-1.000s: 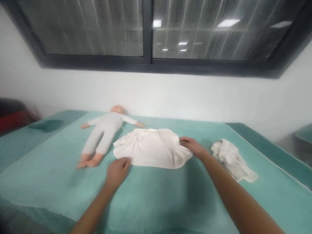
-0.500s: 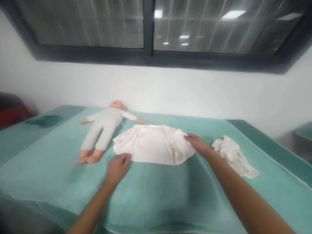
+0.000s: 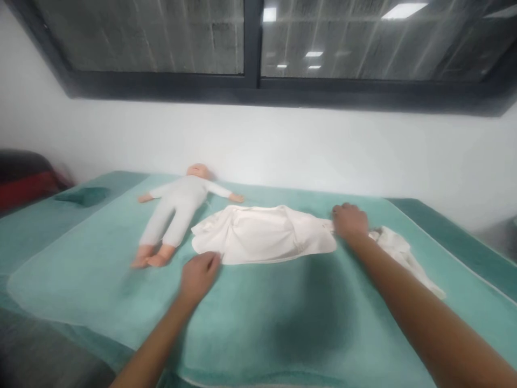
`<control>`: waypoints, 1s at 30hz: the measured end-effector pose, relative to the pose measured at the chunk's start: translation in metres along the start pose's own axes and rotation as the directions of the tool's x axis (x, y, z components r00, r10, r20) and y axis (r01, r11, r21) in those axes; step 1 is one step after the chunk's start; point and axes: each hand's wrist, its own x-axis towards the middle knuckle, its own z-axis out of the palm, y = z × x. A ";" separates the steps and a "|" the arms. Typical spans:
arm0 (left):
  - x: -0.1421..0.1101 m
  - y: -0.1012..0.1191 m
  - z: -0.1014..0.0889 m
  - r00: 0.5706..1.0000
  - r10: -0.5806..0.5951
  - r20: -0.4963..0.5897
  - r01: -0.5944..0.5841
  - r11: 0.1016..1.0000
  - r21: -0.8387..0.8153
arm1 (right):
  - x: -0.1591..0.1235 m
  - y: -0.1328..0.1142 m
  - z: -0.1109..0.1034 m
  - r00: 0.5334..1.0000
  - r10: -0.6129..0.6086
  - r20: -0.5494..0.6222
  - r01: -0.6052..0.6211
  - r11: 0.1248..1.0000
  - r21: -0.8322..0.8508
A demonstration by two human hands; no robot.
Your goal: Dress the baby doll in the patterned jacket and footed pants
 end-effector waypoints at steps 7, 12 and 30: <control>-0.001 -0.002 0.004 1.000 -0.002 -0.022 0.001 0.999 -0.041 | -0.057 -0.025 0.020 0.999 -0.019 0.030 0.020 0.999 -0.045; -0.001 -0.003 0.001 0.987 0.142 -0.076 -0.152 0.978 -0.144 | -0.121 -0.029 0.032 0.891 -0.453 -0.032 0.455 0.890 0.042; -0.010 0.000 -0.013 0.979 0.043 -0.199 -0.094 0.963 -0.253 | -0.147 -0.044 -0.011 0.748 -0.652 0.123 0.602 0.745 0.288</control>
